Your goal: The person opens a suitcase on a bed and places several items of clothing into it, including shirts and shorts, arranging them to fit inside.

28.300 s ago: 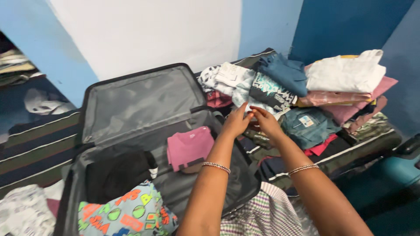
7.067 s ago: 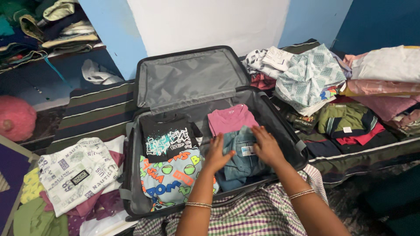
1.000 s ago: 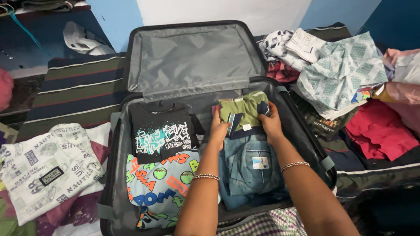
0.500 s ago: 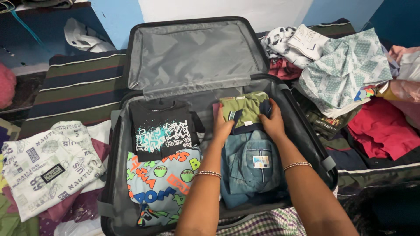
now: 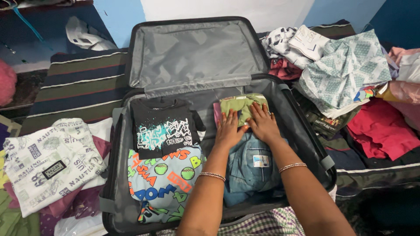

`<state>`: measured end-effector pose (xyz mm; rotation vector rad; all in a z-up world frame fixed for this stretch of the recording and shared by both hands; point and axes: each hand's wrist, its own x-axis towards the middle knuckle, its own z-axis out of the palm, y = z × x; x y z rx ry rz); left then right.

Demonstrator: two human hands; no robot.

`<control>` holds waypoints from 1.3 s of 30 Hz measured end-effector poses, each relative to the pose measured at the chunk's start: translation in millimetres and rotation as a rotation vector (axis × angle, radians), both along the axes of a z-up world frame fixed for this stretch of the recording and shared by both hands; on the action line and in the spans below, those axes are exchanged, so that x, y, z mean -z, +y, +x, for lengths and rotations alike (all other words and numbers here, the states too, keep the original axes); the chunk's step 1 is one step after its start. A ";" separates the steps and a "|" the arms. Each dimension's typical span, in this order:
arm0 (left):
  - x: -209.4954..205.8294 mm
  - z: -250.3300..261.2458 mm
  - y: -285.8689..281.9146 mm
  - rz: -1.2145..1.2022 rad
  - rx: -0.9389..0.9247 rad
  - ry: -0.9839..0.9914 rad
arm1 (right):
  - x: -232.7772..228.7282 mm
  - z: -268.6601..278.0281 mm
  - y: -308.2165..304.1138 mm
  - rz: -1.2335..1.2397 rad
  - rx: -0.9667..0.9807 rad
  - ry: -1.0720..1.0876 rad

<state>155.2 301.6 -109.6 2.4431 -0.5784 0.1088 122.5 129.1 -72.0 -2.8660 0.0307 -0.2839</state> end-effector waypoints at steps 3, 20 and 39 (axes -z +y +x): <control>7.5 1.3 0.2 0.011 -0.016 -0.009 | 5.6 2.1 -1.0 0.009 0.015 0.068; -15.7 -14.6 4.0 0.171 -0.021 0.169 | 43.6 18.5 -18.2 0.088 0.015 0.248; -123.2 -60.6 -136.3 -0.221 0.399 -0.174 | -93.9 -91.9 -106.6 0.508 -0.045 -0.365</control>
